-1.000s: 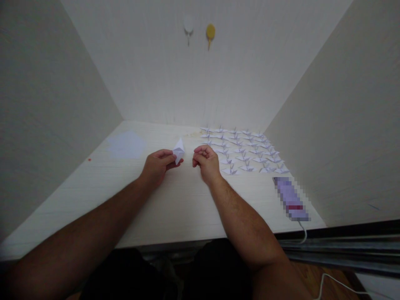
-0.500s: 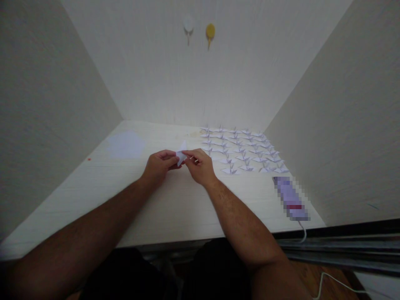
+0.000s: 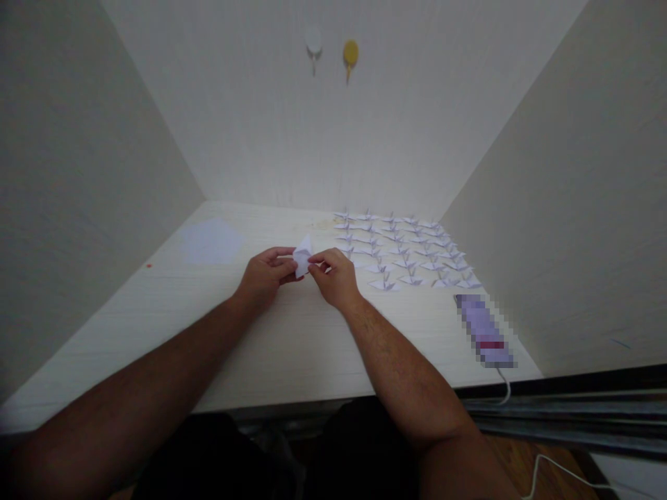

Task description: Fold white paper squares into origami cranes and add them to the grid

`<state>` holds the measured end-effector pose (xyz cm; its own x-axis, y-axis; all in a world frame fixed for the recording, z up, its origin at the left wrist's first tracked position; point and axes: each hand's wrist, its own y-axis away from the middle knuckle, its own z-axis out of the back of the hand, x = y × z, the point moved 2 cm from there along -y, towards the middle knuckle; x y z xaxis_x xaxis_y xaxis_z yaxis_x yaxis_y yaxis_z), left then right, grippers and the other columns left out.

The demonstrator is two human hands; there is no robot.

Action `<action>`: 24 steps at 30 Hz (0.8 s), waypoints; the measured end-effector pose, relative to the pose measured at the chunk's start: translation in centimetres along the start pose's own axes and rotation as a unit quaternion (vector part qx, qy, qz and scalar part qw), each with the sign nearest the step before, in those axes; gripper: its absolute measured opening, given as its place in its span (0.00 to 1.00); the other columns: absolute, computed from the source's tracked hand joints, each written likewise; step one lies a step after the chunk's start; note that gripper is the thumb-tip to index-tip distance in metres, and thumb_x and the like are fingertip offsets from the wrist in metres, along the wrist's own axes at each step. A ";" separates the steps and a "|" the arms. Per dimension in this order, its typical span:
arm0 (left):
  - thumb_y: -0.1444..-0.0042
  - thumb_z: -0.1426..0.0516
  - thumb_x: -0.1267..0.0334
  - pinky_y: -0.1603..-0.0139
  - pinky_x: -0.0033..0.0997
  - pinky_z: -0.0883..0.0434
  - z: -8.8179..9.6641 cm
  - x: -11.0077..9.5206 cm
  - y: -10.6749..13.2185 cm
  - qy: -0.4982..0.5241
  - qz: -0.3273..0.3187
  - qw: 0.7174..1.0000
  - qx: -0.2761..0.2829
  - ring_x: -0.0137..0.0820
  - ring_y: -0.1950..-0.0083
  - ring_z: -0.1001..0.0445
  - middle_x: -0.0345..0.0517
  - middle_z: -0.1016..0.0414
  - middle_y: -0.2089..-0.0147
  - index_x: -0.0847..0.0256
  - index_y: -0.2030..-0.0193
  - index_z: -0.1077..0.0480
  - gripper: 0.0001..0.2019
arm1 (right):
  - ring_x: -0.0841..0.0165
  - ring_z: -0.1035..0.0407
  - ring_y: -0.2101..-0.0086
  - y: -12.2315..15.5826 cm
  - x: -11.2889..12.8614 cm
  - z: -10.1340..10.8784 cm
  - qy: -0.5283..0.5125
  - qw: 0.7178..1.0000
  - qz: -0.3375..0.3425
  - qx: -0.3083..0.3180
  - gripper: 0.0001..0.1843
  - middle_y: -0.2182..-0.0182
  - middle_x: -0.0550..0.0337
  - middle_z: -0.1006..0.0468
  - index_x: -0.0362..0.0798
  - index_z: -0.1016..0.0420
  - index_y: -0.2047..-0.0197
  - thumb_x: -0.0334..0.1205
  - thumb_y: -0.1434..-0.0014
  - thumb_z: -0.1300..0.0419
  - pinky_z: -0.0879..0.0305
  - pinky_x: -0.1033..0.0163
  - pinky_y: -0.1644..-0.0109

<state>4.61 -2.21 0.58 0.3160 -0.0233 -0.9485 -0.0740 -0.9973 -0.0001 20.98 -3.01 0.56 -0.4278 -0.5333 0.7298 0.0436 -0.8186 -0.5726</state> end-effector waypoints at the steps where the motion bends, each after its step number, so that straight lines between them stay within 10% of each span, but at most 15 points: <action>1: 0.62 0.30 0.62 0.58 0.45 0.21 0.0 -0.1 0.1 -0.007 -0.003 1.000 0.007 0.32 0.70 0.22 0.45 0.21 0.70 0.66 0.56 0.25 0.23 | 0.70 0.34 0.70 0.0 0.0 0.0 0.003 1.000 0.007 -0.002 0.05 0.68 0.61 0.27 0.52 0.22 0.64 0.35 0.45 0.37 0.36 0.62 0.64; 24: 0.64 0.29 0.65 0.51 0.44 0.23 -0.4 0.4 0.3 -0.072 -0.031 0.994 0.071 0.37 0.61 0.19 0.47 0.17 0.62 0.64 0.50 0.23 0.29 | 0.71 0.34 0.73 0.4 0.4 -0.7 -0.072 0.996 -0.038 0.032 0.08 0.70 0.61 0.21 0.54 0.18 0.61 0.36 0.45 0.37 0.35 0.63 0.67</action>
<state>5.11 -2.50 0.32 0.1853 0.0586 -0.9809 -0.1938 -0.9764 -0.0949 20.15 -3.40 0.39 -0.2990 -0.4911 0.8182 0.0753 -0.8669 -0.4928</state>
